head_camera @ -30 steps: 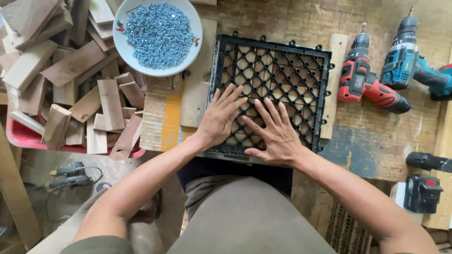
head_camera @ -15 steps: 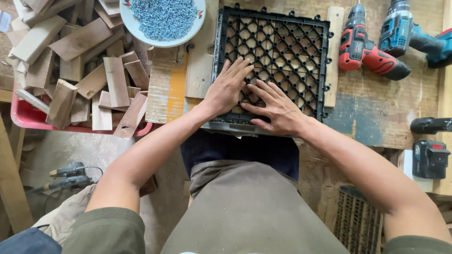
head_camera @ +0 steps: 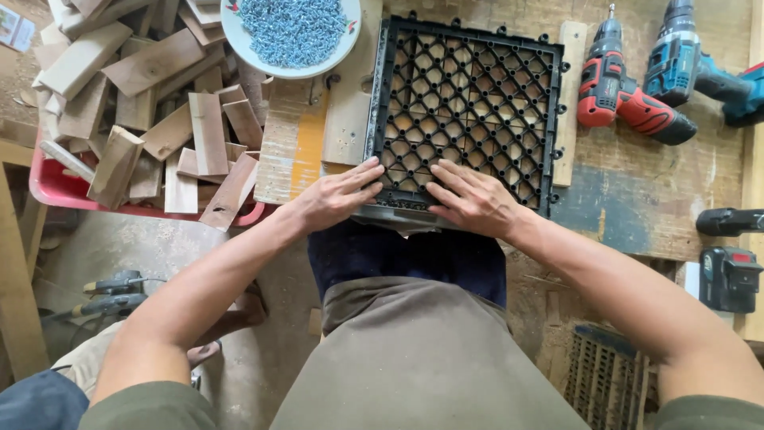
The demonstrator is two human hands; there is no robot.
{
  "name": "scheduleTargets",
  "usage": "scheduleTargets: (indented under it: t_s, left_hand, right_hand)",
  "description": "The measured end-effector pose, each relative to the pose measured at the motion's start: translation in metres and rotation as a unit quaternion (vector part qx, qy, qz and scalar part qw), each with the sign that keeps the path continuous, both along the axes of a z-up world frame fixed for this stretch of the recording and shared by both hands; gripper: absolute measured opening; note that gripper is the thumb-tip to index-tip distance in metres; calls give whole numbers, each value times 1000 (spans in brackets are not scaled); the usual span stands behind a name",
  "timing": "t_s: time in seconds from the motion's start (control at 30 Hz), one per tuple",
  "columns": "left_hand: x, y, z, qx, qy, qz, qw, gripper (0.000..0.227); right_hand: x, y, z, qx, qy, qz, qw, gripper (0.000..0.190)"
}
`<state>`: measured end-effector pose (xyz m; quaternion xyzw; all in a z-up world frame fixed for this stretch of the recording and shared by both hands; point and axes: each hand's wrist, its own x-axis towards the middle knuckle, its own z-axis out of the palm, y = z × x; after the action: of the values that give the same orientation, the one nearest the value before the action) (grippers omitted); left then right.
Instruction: The person arranges small rectangular wooden pieces into a square frame on a workbench, creating a mosaic pattern. They then place a black plastic grid over the assembled wood pieces and press down to secure them.
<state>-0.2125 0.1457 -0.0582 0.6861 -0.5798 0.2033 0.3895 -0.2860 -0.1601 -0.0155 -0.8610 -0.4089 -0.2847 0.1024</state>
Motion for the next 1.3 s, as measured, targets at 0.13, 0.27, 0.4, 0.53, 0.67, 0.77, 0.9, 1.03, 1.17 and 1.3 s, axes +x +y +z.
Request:
scheduleTargets:
  t_s: [0.13, 0.27, 0.4, 0.53, 0.67, 0.77, 0.9, 1.03, 1.17, 1.3]
  left_hand:
    - [-15, -5, -3, -4, -33, 34, 999, 15]
    - [-33, -17, 21, 61, -131, 133, 980, 17]
    - [-32, -12, 30, 45, -59, 118, 990, 12]
    - [-35, -9, 30, 16, 44, 102, 994, 9]
    - [0, -23, 22, 18, 64, 107, 992, 33]
    - [22, -51, 45, 56, 61, 163, 983, 54]
    - [66, -91, 86, 282, 132, 214, 926, 107]
    - [76, -104, 79, 323, 147, 225, 907, 108]
    - [80, -106, 82, 335, 187, 212, 899, 113]
    - [86, -110, 84, 346, 209, 207, 891, 119]
  right_hand:
    - [-10, 9, -2, -10, -9, -31, 999, 28]
    - [-18, 10, -11, -32, -30, -65, 997, 26]
    - [-13, 17, 5, 9, -1, -60, 998, 21]
    - [-14, 17, 15, 70, 76, -55, 993, 24]
    - [11, 5, 28, 74, 105, -41, 991, 31]
    - [8, 4, 23, 82, 114, -29, 990, 29]
    - [10, 3, 19, 118, 163, -34, 979, 29]
    - [30, -12, 32, 193, 258, -3, 947, 30]
    - [76, -49, 24, 183, 226, -172, 941, 69]
    - [121, -84, 44, 65, 314, -380, 868, 95]
